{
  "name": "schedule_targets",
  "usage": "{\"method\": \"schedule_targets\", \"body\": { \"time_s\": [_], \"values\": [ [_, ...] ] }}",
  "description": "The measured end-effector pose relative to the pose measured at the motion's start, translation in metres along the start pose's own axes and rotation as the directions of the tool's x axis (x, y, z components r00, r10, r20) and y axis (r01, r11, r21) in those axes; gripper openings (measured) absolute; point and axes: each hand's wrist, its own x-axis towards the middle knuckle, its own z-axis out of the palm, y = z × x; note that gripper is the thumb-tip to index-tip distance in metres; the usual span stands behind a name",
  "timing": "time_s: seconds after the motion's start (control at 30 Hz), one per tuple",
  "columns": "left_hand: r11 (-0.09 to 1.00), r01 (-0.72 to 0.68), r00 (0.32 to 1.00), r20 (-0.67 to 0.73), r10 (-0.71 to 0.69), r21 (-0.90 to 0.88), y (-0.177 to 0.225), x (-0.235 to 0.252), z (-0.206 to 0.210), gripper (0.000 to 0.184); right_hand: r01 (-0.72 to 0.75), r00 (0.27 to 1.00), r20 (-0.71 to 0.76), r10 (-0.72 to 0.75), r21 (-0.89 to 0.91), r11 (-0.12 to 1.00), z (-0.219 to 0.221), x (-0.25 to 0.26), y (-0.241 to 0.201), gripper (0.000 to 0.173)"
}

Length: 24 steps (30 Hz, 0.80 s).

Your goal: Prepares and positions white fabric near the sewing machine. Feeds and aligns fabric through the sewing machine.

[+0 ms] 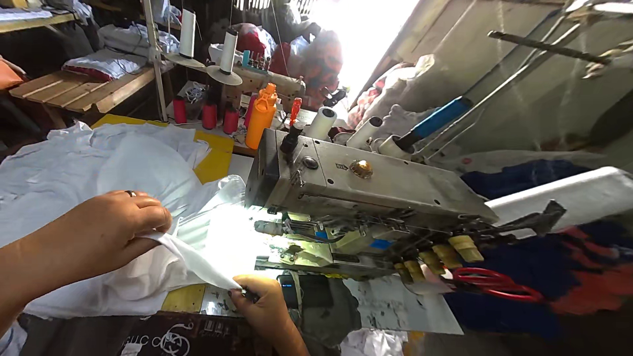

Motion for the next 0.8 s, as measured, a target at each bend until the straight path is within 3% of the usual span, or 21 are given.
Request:
{"method": "schedule_targets", "body": {
  "time_s": [0.2,0.23,0.3,0.37,0.57,0.7,0.8],
  "values": [
    [0.92,0.121,0.983,0.174,-0.059,-0.373,0.006,0.008,0.002,0.016,-0.014,1.0,0.022,0.015,-0.04,0.999,-0.004,0.005,-0.002,0.013],
    [0.928,0.116,0.98,0.191,-0.049,-0.355,0.005,0.009,0.005,0.014,-0.02,1.0,0.022,0.021,-0.043,0.999,-0.005,0.006,-0.003,0.013],
    [0.992,0.087,0.985,0.157,-0.071,-0.096,0.006,0.008,0.012,0.01,-0.035,0.999,0.032,0.037,-0.056,0.998,-0.005,0.006,-0.003,0.013],
    [0.996,0.085,0.99,0.113,-0.088,0.032,0.007,0.008,0.018,0.009,-0.041,0.998,0.04,0.044,-0.077,0.996,-0.005,0.007,-0.003,0.013],
    [0.94,-0.016,0.97,0.223,0.097,-0.341,0.009,0.015,0.025,0.017,-0.033,0.999,0.018,0.034,-0.05,0.998,-0.003,0.01,-0.002,0.013],
    [0.999,-0.042,0.988,0.149,0.037,0.035,0.01,0.015,0.03,0.016,-0.036,0.999,0.026,0.037,-0.057,0.998,-0.004,0.012,-0.001,0.013],
    [0.991,-0.098,0.983,0.147,0.111,-0.088,0.02,0.018,0.029,0.02,-0.035,0.999,0.031,0.037,-0.066,0.997,-0.005,0.012,-0.001,0.013]
  ]
}}
